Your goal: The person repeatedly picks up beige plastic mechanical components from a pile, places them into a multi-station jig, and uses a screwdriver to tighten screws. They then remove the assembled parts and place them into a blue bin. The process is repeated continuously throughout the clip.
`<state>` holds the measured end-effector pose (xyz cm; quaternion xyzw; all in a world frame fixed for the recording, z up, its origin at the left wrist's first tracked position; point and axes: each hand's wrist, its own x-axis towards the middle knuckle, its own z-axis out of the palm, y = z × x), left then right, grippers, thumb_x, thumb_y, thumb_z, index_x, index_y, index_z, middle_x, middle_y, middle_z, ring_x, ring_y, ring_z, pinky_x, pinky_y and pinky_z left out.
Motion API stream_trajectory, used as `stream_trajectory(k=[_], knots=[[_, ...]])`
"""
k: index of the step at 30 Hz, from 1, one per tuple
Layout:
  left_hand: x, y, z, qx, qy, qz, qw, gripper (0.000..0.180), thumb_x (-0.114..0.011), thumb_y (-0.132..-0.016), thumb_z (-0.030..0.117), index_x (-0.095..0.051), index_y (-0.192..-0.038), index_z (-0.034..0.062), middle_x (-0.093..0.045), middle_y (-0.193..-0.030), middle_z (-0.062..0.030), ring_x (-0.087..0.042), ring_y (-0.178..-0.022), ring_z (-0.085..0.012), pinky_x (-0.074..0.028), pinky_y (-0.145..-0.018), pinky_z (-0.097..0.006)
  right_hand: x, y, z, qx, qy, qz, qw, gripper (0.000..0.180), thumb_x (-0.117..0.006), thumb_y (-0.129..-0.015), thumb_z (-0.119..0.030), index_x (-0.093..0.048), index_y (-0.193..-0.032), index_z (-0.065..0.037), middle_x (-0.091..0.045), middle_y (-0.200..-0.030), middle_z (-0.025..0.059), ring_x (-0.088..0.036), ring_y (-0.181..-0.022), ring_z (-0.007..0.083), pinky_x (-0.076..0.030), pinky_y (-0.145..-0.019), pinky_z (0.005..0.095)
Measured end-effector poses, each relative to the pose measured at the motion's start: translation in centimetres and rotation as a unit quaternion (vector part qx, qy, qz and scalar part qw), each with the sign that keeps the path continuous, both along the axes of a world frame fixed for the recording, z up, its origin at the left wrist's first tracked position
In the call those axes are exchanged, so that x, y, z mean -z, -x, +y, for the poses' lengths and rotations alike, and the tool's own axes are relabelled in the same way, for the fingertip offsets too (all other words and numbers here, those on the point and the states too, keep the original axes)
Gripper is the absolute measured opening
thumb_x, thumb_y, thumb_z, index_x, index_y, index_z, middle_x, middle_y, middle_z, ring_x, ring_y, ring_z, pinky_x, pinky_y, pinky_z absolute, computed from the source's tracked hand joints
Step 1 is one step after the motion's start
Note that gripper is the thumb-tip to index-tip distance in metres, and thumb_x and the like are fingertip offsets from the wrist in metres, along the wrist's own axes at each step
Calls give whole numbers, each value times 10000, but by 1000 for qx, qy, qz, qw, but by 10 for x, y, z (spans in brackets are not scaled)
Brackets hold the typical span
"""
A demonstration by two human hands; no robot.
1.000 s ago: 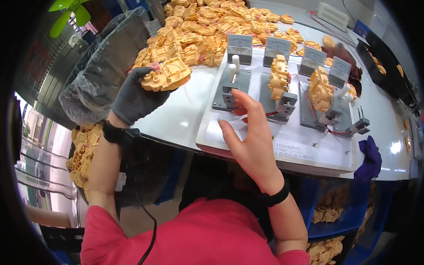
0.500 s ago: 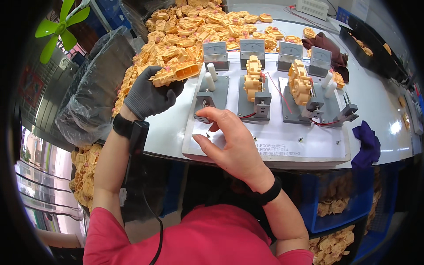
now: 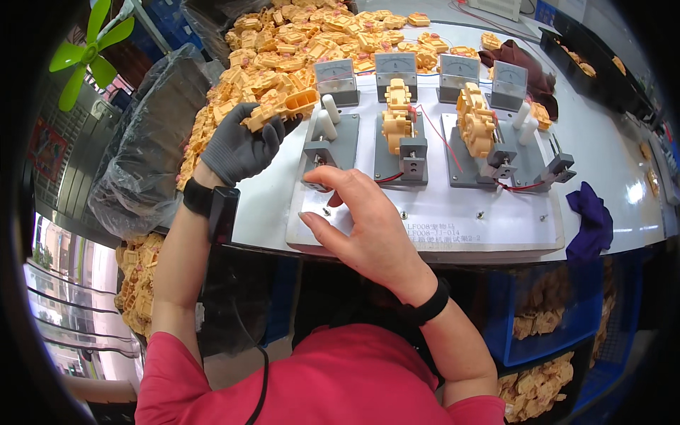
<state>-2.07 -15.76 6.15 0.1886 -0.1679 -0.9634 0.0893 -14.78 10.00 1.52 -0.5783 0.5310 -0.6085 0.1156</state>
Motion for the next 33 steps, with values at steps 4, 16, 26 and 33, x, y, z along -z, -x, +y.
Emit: stream_trajectory(k=[4,16,26,33], knots=[[0,6,6,-30,31,-1,999,580,-538,-969,255,-387,-1414,-85,-577,-1278,-251,-693,-908,-242,-623,-800,-308,1,1,-1,2,4,-2,1000,406,-755,-858,-142,-615,-1233,-70,-639,-1031,93,-615,-871,222,-505,-806,345],[-28,34,57,-156,628,-193,738,527,-667,-911,381,-524,-1353,132,-630,-1095,-81,-682,-876,-207,-576,-699,-290,1,-2,0,-15,9,-16,1000,411,-754,-851,-133,-618,-1233,-70,-636,-1037,91,-611,-857,218,-512,-801,340],[-46,45,63,92,941,-95,311,545,-601,-977,203,-478,-1483,39,-495,-1454,-150,-539,-1231,-257,-465,-989,-341,16,16,-1,15,82,5,996,460,-736,-836,-148,-596,-1257,-31,-617,-1147,153,-619,-979,304,-493,-913,402],[0,5,-45,164,924,16,346,560,-545,-977,87,-403,-1513,11,-394,-1568,-191,-445,-1409,-314,-368,-1149,-390,26,3,-21,-22,125,-16,992,415,-752,-757,-105,-567,-1121,-34,-581,-988,146,-583,-982,366,-476,-878,428]])
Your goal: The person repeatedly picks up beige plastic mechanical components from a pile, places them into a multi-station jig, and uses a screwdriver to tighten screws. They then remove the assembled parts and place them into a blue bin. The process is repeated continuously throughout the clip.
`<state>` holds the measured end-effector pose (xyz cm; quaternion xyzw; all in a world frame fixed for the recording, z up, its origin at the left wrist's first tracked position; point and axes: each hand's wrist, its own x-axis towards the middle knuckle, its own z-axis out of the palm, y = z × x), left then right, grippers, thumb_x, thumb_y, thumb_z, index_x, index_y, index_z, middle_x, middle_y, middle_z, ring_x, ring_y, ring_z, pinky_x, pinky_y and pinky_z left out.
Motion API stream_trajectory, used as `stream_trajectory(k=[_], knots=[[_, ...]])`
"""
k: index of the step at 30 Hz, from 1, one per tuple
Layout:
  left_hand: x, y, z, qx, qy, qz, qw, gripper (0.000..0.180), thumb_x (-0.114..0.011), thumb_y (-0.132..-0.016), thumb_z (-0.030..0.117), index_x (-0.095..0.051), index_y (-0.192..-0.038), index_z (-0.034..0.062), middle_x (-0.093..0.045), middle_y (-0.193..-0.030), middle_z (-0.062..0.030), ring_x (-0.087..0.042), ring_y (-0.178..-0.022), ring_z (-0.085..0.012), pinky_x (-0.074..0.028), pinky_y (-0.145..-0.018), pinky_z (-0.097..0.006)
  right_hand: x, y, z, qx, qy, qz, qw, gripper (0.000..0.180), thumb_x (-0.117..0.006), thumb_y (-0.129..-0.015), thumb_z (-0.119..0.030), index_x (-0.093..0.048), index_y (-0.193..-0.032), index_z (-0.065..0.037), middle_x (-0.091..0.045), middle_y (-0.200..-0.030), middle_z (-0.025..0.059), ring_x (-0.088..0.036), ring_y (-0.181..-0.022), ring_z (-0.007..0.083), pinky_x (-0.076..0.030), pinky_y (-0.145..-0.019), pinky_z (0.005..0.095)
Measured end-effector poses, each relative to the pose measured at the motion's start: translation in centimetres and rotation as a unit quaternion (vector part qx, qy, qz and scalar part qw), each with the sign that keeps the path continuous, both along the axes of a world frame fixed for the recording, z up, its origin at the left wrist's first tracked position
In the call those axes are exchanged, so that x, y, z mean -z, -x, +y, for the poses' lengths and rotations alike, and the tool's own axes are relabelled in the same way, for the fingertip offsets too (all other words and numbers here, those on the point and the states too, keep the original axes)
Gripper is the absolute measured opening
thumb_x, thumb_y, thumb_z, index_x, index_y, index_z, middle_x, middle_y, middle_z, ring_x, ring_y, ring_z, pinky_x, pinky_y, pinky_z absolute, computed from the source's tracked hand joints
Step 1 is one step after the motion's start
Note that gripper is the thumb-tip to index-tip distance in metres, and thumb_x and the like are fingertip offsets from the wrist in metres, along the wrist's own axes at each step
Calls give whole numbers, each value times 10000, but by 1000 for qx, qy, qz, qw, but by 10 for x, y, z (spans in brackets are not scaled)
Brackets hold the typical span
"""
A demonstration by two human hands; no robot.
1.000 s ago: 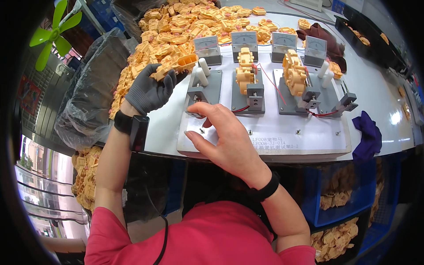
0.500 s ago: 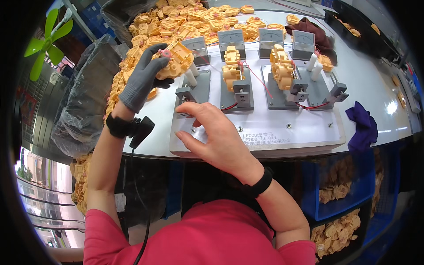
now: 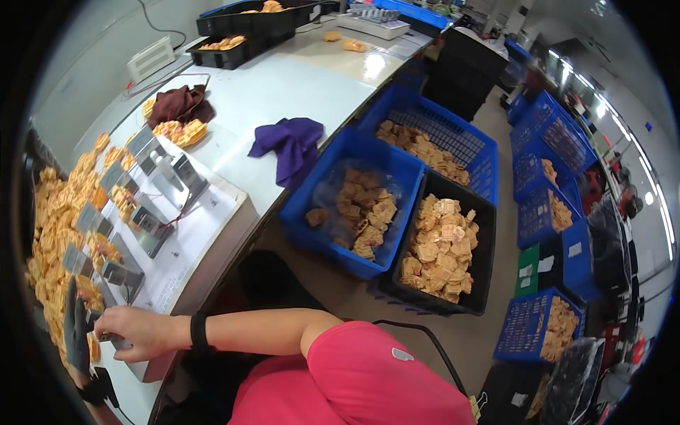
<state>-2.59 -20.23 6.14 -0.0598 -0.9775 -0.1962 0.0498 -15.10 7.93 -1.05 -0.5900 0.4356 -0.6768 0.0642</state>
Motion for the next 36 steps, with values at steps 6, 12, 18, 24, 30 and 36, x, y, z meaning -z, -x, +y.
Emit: stream_trajectory(k=[6,12,18,24,30,36], knots=[[43,-3,0,-142,-447,98,878,465,-509,-1035,182,-453,-1454,-14,-476,-1476,-147,-479,-1319,-252,-394,-1107,-368,3,-7,0,80,30,-6,996,432,-739,-765,-76,-546,-1151,-48,-543,-1083,153,-545,-1069,375,-456,-916,424],[25,-42,133,-292,-148,142,934,475,-544,-1024,226,-463,-1414,-32,-541,-1378,-200,-557,-1201,-287,-463,-1015,-385,-16,0,45,184,7,64,981,356,-738,-769,-61,-573,-1083,-71,-538,-1062,109,-536,-1070,312,-433,-919,410],[76,-41,183,-211,-33,218,952,390,-531,-1009,182,-561,-1324,-45,-580,-1355,-202,-587,-1193,-320,-495,-1002,-417,4,42,78,357,-147,212,898,248,-773,-737,-130,-611,-923,-97,-551,-974,57,-550,-964,260,-434,-846,382],[63,-15,191,-203,54,251,945,252,-634,-939,126,-694,-1111,-48,-689,-1125,-199,-641,-1055,-369,-516,-945,-443,7,51,85,346,-143,245,894,104,-697,-807,-143,-603,-831,-106,-553,-897,39,-552,-903,229,-436,-803,361],[81,-36,165,-238,-4,226,945,268,-619,-967,119,-645,-1174,-49,-620,-1187,-163,-586,-1096,-306,-477,-963,-411,3,51,81,319,-121,250,906,69,-674,-809,-132,-614,-839,-117,-551,-872,22,-559,-888,224,-432,-796,362],[73,-20,200,-373,-142,197,896,145,-710,-860,9,-649,-992,-1,-606,-1135,-143,-542,-1186,-330,-424,-1021,-412,-4,54,85,247,-200,237,918,114,-721,-834,-89,-687,-943,-89,-628,-910,51,-602,-895,276,-458,-812,395]])
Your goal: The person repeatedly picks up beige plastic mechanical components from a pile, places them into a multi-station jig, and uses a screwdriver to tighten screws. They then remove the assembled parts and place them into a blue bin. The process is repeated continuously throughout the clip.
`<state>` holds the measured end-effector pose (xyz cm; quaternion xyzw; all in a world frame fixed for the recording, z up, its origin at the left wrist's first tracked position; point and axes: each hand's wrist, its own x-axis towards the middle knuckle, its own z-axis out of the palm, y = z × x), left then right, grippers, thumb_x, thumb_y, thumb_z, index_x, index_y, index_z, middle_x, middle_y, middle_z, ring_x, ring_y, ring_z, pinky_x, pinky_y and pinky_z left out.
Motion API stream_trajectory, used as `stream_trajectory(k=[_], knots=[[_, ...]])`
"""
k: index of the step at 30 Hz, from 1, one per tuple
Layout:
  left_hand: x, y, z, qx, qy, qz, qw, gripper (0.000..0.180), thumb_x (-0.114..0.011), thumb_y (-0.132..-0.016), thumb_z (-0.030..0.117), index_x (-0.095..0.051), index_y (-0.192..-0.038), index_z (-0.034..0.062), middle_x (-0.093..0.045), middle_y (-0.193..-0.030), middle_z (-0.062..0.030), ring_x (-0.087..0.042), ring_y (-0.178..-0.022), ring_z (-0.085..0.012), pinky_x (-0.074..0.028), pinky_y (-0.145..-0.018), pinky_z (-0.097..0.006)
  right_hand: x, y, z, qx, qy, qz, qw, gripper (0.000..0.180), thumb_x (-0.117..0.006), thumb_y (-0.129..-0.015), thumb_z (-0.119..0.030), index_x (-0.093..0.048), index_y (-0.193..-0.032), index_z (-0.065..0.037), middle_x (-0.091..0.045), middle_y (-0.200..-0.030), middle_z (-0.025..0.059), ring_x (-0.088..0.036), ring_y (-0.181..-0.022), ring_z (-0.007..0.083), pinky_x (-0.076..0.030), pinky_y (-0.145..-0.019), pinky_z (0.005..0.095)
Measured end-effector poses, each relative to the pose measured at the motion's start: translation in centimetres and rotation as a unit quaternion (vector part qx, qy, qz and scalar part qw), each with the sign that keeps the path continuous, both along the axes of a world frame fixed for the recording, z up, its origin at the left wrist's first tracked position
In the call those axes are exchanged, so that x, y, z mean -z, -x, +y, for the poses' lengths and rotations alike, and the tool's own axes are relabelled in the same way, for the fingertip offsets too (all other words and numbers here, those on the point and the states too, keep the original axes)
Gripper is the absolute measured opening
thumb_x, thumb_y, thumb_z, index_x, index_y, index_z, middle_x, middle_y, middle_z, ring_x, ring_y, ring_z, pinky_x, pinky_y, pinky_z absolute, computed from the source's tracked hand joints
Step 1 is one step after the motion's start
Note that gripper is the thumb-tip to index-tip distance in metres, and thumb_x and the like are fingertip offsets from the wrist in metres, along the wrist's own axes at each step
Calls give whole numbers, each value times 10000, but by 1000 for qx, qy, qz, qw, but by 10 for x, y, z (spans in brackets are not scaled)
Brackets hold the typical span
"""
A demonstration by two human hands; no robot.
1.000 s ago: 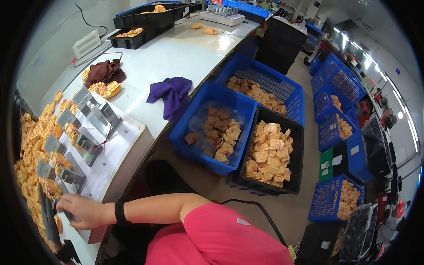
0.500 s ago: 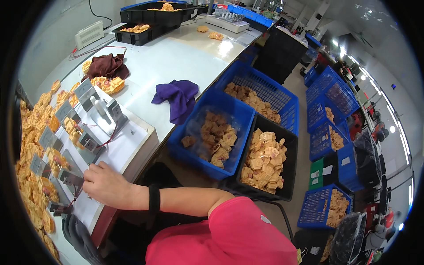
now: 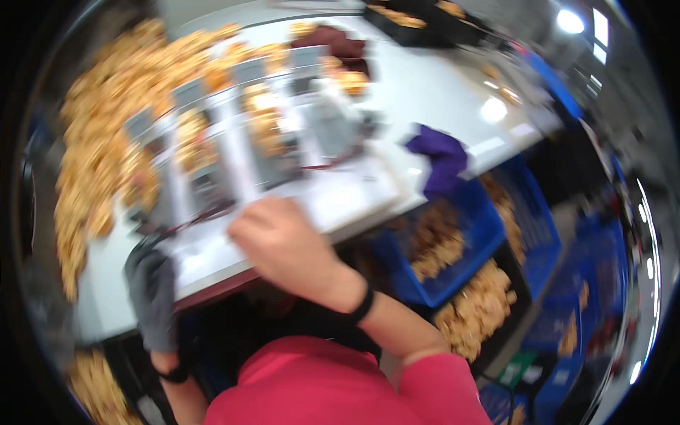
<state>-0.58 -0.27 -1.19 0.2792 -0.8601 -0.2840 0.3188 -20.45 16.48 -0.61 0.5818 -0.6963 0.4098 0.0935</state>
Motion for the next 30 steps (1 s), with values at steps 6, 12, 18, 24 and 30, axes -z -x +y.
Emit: stream_trajectory(k=[6,12,18,24,30], knots=[[-12,-2,11,-17,49,26,998,119,-753,-838,89,-722,-951,69,-669,-1044,-101,-568,-1176,-332,-452,-990,-438,-20,-7,2,-10,-59,-16,998,73,-722,-868,-110,-697,-934,-93,-621,-891,44,-588,-889,262,-436,-787,381],[-11,1,12,-21,29,22,999,125,-744,-838,56,-720,-959,41,-661,-1066,-110,-556,-1197,-316,-460,-982,-416,-21,-1,-3,-23,-82,-32,996,82,-735,-854,-85,-693,-924,-74,-621,-887,59,-577,-870,269,-439,-789,385],[-14,4,12,-18,26,6,999,130,-735,-839,20,-714,-967,33,-644,-1085,-114,-538,-1219,-303,-455,-989,-397,-20,1,-3,-13,-85,-34,996,103,-747,-837,-78,-691,-925,-79,-625,-882,57,-574,-859,271,-437,-783,384],[-11,0,13,-31,-2,10,999,142,-752,-821,57,-718,-959,67,-659,-1052,-105,-542,-1211,-330,-446,-993,-434,-18,-1,-6,-15,-89,-36,995,115,-750,-826,-55,-692,-924,-69,-620,-877,59,-570,-847,267,-446,-775,377],[-10,2,14,-35,-35,10,999,132,-739,-821,38,-701,-947,52,-632,-1080,-113,-526,-1229,-332,-432,-1007,-432,-18,-5,-7,3,-107,-45,993,108,-747,-815,-26,-686,-900,-54,-619,-874,71,-570,-845,266,-451,-773,369]])
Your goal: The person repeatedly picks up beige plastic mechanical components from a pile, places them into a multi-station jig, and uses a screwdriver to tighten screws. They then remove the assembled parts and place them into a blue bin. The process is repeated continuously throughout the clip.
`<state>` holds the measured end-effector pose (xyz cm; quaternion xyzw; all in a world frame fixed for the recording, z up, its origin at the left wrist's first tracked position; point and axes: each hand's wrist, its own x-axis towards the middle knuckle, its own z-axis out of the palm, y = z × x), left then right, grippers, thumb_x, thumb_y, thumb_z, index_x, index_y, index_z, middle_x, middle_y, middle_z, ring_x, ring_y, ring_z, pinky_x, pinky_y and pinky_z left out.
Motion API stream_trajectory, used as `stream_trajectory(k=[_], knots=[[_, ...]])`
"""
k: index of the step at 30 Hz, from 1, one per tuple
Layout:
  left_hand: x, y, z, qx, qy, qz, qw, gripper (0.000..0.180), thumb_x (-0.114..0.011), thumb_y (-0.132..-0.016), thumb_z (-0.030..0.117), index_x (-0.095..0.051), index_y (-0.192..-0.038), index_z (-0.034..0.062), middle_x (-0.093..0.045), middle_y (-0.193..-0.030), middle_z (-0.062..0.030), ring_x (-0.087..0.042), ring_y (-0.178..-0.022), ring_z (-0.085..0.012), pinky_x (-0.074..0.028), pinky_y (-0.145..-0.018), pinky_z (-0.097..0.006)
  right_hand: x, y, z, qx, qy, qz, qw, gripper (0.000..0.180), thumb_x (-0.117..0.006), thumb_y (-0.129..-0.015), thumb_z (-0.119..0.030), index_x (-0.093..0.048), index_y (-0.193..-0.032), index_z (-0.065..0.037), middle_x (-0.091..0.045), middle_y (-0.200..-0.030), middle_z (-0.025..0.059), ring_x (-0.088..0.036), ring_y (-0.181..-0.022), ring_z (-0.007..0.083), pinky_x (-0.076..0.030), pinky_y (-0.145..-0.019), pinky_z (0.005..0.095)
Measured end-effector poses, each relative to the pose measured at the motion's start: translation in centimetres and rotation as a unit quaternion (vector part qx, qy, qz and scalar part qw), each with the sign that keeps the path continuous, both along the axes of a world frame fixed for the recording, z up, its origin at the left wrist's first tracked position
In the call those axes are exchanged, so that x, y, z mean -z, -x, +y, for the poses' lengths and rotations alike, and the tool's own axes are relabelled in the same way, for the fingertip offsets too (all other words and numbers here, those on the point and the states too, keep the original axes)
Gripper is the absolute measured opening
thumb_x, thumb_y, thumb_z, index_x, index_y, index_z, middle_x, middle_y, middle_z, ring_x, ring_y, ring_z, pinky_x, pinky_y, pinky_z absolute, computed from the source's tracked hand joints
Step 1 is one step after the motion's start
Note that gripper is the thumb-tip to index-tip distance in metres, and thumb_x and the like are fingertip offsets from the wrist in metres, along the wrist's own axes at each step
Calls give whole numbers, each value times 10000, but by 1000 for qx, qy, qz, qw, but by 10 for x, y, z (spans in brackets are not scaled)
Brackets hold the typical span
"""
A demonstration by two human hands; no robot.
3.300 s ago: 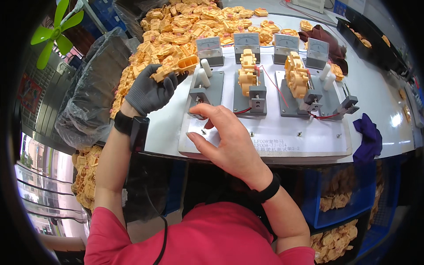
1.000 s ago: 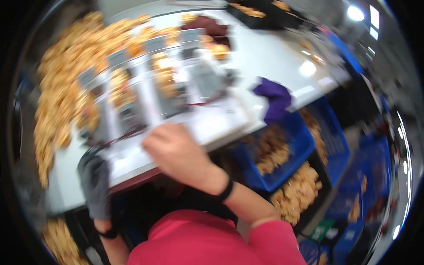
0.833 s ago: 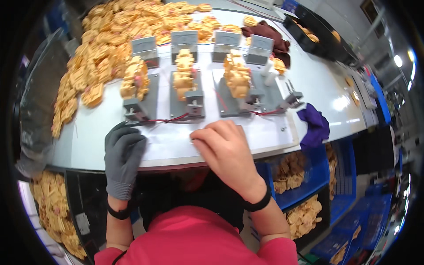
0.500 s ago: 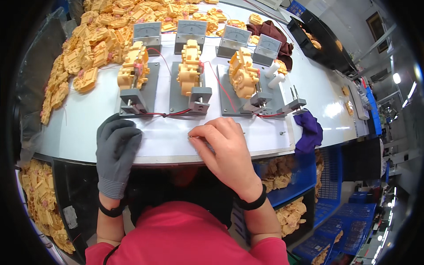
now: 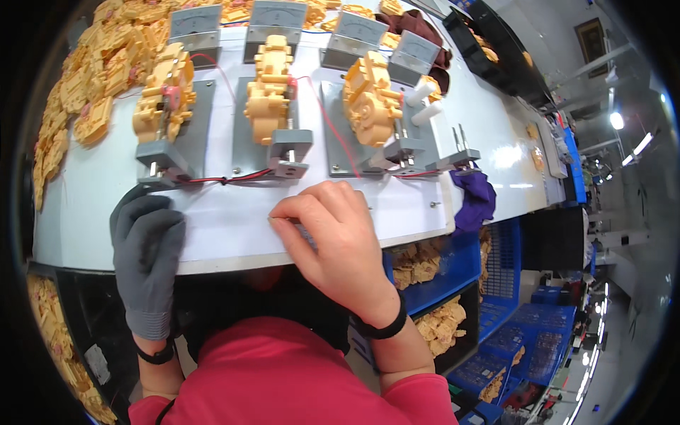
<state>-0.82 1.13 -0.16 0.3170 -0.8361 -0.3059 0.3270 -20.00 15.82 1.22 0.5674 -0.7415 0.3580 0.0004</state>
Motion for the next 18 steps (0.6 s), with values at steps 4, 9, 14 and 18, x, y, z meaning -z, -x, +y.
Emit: stream_trajectory(k=[4,9,14,18], knots=[[4,-2,1,8,-5,-2,1000,126,-685,-868,14,-665,-992,19,-592,-1177,-145,-520,-1251,-334,-404,-1045,-416,4,6,-1,-5,7,19,1000,97,-724,-844,-113,-640,-885,-90,-571,-873,69,-568,-865,292,-424,-778,408],[16,-12,-6,19,-82,-8,996,143,-587,-951,23,-644,-1069,-34,-531,-1294,-173,-507,-1283,-308,-390,-1082,-412,2,5,0,1,33,4,999,90,-706,-858,-125,-625,-874,-88,-540,-881,69,-543,-874,288,-414,-773,398],[16,-12,-7,17,-87,-25,996,160,-581,-961,21,-638,-1102,-28,-505,-1321,-171,-500,-1297,-297,-395,-1085,-406,6,6,0,7,51,-1,999,102,-729,-847,-110,-638,-891,-94,-550,-871,52,-543,-833,267,-412,-745,379],[18,-18,-9,14,-90,-34,995,167,-576,-968,17,-634,-1119,-23,-492,-1340,-167,-494,-1306,-286,-401,-1083,-394,8,5,0,8,66,-1,998,121,-747,-830,-101,-649,-902,-101,-560,-867,44,-554,-824,256,-416,-734,372]])
